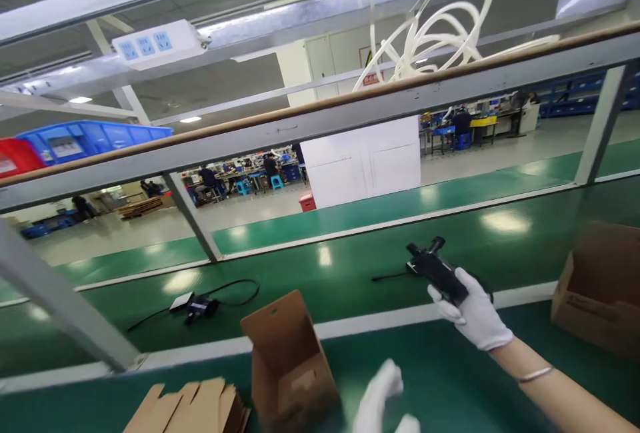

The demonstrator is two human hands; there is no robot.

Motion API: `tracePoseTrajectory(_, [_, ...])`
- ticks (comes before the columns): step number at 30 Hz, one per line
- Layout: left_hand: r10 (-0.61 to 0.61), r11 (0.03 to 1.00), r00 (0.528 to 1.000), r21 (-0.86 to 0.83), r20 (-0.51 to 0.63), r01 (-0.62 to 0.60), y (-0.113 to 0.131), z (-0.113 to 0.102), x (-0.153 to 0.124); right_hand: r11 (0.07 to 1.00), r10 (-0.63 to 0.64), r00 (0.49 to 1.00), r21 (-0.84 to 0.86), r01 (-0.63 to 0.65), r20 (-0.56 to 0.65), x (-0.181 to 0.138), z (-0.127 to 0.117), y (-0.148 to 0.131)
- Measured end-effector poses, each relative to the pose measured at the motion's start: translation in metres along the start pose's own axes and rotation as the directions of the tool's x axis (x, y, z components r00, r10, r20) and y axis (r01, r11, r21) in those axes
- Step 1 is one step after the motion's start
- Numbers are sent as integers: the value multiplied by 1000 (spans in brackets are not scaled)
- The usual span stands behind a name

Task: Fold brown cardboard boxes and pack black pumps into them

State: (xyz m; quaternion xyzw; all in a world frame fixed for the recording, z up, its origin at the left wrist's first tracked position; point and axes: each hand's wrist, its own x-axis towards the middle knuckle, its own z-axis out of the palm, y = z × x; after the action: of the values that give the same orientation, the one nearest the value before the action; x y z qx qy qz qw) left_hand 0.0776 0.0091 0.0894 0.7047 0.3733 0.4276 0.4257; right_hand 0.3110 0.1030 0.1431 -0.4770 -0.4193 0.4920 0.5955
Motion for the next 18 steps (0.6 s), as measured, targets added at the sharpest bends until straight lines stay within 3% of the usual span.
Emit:
tracePoseTrajectory(2, [-59, 987, 996, -155, -67, 48, 24, 14, 2, 1000, 16, 969, 14, -20, 247, -51, 32, 0])
tracePoseTrajectory(4, [-235, 765, 955, -641, -180, 67, 49, 21, 1, 996, -11, 875, -76, 54, 485, -93, 56, -4])
tracePoseTrajectory(5, [-345, 621, 907, -783, -240, 30, 60, 20, -3, 979, 1, 809, -164, 118, 588, -108, 64, -7])
tracePoseTrajectory(6, [-406, 515, 880, -857, -247, -3, 69, 16, -9, 942, 42, 737, -273, 195, 674, -117, 67, -11])
tracePoseTrajectory(8, [-431, 451, 838, -884, -335, -122, 82, -1, -30, 781, 180, 634, -501, 373, 752, -121, 65, -20])
tracePoseTrajectory(10, [-372, 502, 813, -833, -449, -230, 86, -25, -56, 569, 247, 618, -628, 531, 746, -112, 52, -32])
tracePoseTrajectory(13, [-280, 608, 798, -742, -534, -284, 83, -60, -88, 423, 92, 609, -585, 692, 787, -98, 28, -53])
tracePoseTrajectory(15, [-226, 684, 819, -685, -527, -251, 77, -73, -101, 368, -56, 525, -471, 802, 850, -99, 21, -70])
tracePoseTrajectory(18, [-222, 775, 885, -625, -410, -95, 70, -74, -113, 180, -256, 304, -264, 948, 918, -119, 32, -96])
